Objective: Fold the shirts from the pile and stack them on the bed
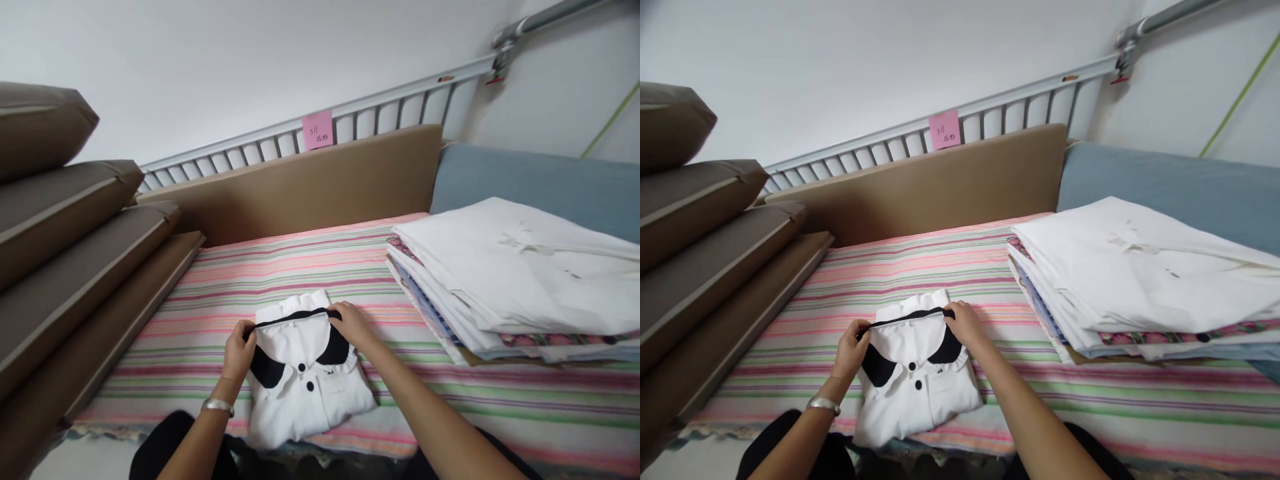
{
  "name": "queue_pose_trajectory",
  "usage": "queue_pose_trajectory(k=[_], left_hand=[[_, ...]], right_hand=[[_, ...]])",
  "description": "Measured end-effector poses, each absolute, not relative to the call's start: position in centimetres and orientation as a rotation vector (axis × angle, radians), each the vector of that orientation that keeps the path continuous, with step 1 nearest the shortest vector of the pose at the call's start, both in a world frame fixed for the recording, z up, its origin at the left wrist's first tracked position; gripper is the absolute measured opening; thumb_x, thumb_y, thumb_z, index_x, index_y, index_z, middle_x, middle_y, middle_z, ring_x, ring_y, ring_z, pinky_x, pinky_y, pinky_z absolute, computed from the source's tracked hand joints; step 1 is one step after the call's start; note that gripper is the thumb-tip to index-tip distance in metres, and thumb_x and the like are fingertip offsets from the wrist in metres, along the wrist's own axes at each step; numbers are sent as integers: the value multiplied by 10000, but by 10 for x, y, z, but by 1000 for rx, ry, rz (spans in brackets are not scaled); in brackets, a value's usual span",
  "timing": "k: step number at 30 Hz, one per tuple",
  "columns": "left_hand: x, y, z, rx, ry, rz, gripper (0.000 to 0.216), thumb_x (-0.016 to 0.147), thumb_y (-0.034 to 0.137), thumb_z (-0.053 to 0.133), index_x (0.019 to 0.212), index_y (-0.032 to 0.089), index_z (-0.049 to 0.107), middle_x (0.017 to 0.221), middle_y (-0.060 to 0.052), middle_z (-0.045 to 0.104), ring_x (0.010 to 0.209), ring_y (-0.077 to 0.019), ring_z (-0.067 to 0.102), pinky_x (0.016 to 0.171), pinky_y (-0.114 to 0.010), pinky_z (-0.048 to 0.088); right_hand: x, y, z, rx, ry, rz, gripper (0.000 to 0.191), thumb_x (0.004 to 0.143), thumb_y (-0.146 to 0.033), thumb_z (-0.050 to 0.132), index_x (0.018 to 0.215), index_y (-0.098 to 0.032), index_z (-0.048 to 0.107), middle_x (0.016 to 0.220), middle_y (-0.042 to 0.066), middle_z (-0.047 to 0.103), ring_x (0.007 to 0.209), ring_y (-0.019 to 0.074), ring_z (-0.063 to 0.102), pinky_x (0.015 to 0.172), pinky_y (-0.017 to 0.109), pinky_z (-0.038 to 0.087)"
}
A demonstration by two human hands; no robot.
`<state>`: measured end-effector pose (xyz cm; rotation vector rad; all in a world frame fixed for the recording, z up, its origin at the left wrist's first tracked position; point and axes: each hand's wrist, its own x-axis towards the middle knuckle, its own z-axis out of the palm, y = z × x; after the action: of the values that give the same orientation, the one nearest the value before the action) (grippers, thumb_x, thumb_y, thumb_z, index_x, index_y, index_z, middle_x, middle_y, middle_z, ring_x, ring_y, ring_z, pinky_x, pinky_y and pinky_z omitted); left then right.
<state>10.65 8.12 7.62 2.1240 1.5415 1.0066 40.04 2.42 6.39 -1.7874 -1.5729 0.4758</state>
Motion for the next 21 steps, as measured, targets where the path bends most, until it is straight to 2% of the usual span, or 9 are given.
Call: queue_pose_trajectory(k=[3,5,8,11,13,16,19,21], left_hand=[[107,79,81,2132,1479,1017,258,768,299,464,971,199,586,949,-61,667,917,-200,614,865,-339,467],[108,76,85,2146,1449,1011,222,764,315,496,909,204,622,906,-61,667,904,-212,606,868,-351,456],[107,68,91,2120,1427,1020,174,787,346,493,797,210,602,787,-42,636,799,-200,590,779,-328,464],[104,58,93,2053,1394,1040,192,819,384,460,776,217,545,743,-13,602,738,-174,568,716,-289,454],[104,56,93,2051,1385,1042,202,820,400,462,773,217,535,726,-3,594,728,-167,564,711,-275,446],[110,65,91,2102,1507,933,182,812,360,461,796,211,565,769,-18,632,770,-175,587,746,-283,445],[123,82,87,2076,1671,800,192,791,294,465,871,185,602,857,-66,666,854,-216,607,804,-338,448],[129,89,83,2025,1730,786,280,776,283,488,1000,151,591,975,-114,658,967,-258,591,861,-389,441]], right_hand=[[404,21,69,-1745,-1531,402,125,761,-213,562,840,-194,656,883,52,629,904,195,560,831,311,423],[406,17,73,-1683,-1507,375,90,759,-224,558,795,-203,638,863,48,627,897,198,561,831,323,429],[408,8,79,-1543,-1437,420,61,749,-237,547,765,-213,602,1020,61,641,1014,208,556,928,354,403],[409,-3,83,-1416,-1379,578,83,770,-283,518,795,-220,566,1141,57,626,1130,209,526,989,360,371],[407,-5,83,-1400,-1362,636,132,795,-328,494,836,-218,555,1039,52,658,1055,202,570,931,337,414],[401,2,79,-1544,-1340,530,176,808,-362,468,846,-214,555,870,33,660,863,189,608,811,307,450],[391,18,72,-1772,-1309,380,183,813,-335,447,874,-212,568,869,37,666,831,198,609,771,309,443],[383,29,68,-1910,-1299,324,193,825,-307,440,916,-211,581,900,43,676,844,203,617,753,303,441]])
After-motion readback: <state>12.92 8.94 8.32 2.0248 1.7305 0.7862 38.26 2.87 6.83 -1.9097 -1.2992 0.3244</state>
